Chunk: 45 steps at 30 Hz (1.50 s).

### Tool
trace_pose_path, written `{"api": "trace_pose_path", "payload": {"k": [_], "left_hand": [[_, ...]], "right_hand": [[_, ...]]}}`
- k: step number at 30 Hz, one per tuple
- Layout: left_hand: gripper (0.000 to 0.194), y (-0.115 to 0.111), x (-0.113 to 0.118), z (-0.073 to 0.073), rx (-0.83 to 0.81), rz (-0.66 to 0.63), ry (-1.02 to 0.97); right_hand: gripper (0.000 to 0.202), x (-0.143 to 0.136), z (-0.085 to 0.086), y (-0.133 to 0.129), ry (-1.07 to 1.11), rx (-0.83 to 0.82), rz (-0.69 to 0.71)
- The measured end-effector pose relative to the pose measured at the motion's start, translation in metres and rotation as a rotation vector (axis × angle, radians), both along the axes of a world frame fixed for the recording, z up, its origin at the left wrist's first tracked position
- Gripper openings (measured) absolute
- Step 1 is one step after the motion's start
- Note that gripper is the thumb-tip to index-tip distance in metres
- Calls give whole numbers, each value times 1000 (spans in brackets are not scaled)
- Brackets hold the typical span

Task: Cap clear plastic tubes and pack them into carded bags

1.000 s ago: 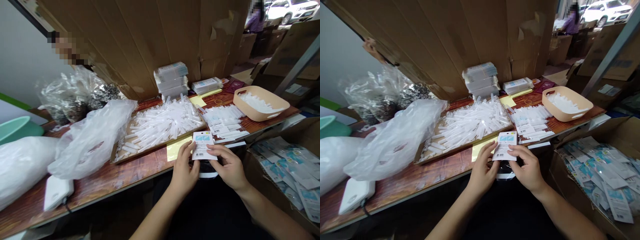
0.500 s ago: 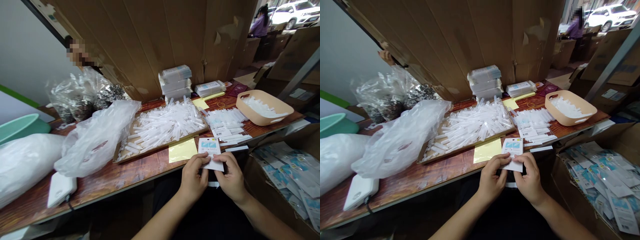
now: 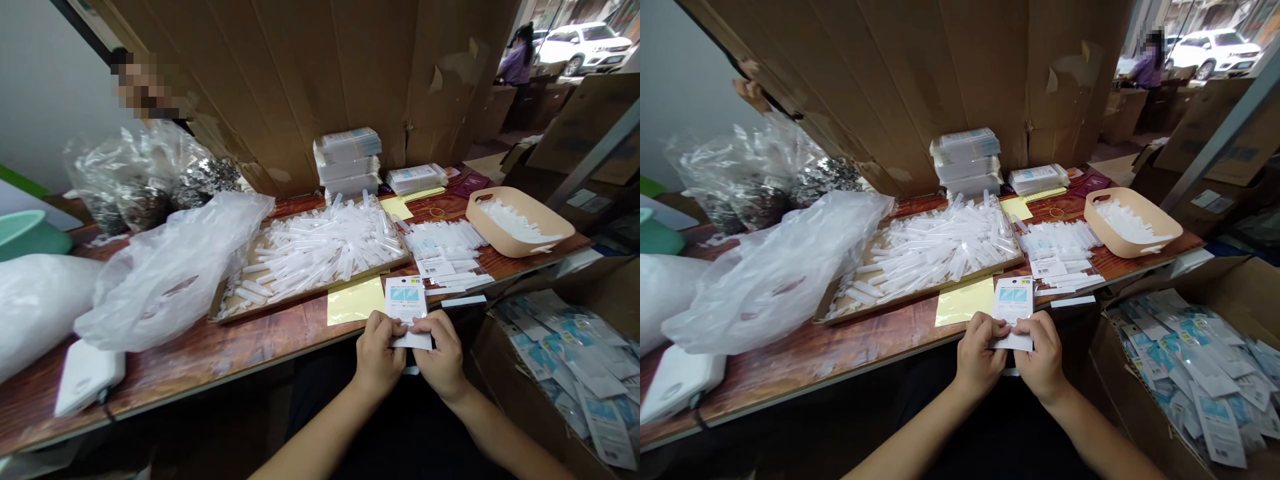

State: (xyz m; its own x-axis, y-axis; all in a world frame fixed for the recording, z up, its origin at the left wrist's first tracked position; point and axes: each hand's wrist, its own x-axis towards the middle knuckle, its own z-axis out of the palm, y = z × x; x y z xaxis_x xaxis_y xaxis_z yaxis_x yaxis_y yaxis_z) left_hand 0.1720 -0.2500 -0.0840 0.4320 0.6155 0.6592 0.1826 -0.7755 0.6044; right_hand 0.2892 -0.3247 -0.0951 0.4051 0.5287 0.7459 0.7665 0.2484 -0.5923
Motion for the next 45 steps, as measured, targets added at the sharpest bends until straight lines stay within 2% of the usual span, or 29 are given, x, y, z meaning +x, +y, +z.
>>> {"api": "trace_pose_path", "payload": {"k": [4, 7, 15, 24, 27, 30, 33, 36, 41, 45], "left_hand": [[18, -4, 1, -2, 4, 5, -38], [18, -6, 2, 2, 2, -6, -59], [16, -14, 7, 28, -57, -66, -65], [16, -11, 9, 46, -125, -131, -131], [17, -8, 11, 58, -167, -170, -138], [23, -5, 8, 76, -216, -231, -125], [27, -3, -2, 95, -283, -309, -88], [30, -2, -17, 106, -311, -413, -40], [31, 6, -31, 104, -413, -532, -11], [29, 11, -30, 100, -422, -507, -42]], "right_hand": [[19, 0, -4, -3, -25, 19, -18], [19, 0, -2, -7, -41, 39, -23], [22, 4, 23, -18, -49, 82, -46], [26, 15, 46, -32, -23, -32, 104], [29, 23, 61, -39, -2, -92, 168], [31, 35, 79, -44, -10, -153, 240], [31, 50, 96, -46, -14, -204, 332], [27, 61, 106, -46, 17, -261, 447], [26, 65, 105, -41, 72, -259, 459], [22, 60, 100, -35, 15, -208, 396]]}}
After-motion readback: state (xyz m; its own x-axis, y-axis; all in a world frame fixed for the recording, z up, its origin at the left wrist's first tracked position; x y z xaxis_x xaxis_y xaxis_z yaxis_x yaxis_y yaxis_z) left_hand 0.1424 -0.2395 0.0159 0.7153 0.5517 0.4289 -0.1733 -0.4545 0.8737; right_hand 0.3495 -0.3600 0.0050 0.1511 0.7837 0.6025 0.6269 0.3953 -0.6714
